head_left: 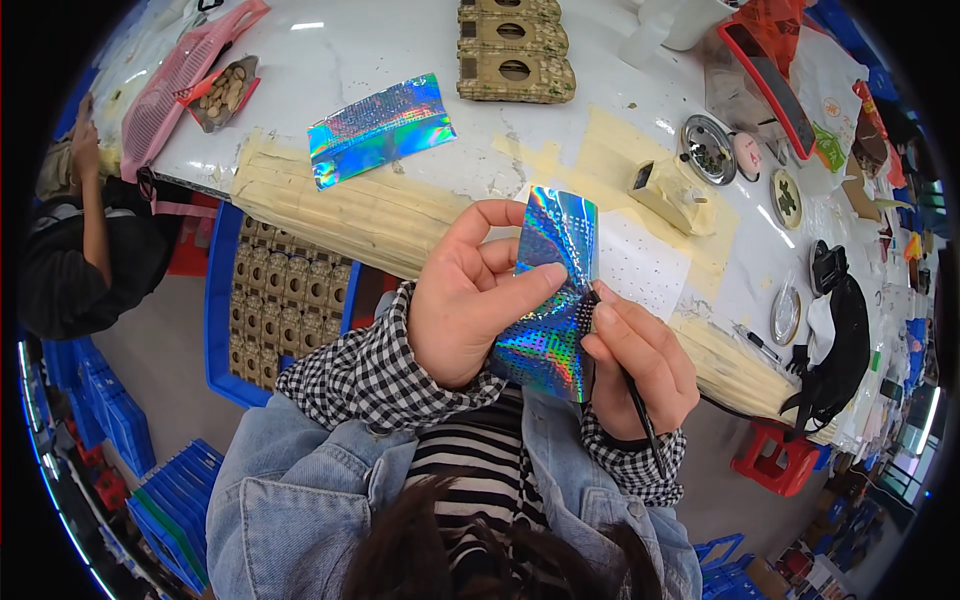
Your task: Folding and manipulating squares of holographic foil at a workbench.
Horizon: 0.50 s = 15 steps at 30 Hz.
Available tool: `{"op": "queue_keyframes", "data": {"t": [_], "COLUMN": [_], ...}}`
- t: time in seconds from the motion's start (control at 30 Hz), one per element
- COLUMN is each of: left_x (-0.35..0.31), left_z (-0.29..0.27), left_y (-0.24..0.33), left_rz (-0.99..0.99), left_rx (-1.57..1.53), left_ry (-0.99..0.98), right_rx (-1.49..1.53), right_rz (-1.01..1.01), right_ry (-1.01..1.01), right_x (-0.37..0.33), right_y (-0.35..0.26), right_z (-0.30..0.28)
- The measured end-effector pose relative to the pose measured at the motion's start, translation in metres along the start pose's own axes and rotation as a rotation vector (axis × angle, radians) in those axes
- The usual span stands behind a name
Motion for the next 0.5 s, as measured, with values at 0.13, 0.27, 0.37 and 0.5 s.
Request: {"op": "queue_keyframes", "data": {"t": [0.13, 0.27, 0.37, 0.5], "left_x": [-0.0005, -0.0009, -0.0014, -0.0013], "left_z": [-0.0002, 0.0002, -0.0002, 0.0002], "left_y": [0.0002, 0.0004, 0.0009, 0.0008], "left_rz": [0.011, 0.013, 0.017, 0.018], "left_rx": [-0.006, -0.002, -0.005, -0.001], "left_ry": [-0.008, -0.008, -0.003, -0.007], "right_rx": [-0.021, -0.040, -0.035, -0.036], "right_rz": [-0.009, -0.008, -0.020, -0.029], "right_ry": [0.002, -0.001, -0.005, -0.003], "right_x": [0.0016, 0.0024, 0.0022, 0.0017], "right_y": [-0.0021, -0.0032, -0.0028, -0.0028], "right_z": [0.0018, 0.0024, 0.0033, 0.0030]}}
Point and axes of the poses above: each hand's wrist, its own x-axis towards the middle knuckle, its own z-axis out of the palm, y = z × x, the point moved 9 cm from there along x, towards the middle knuckle, and after that the axes turned 4 degrees about y, right-handed, at the moved point
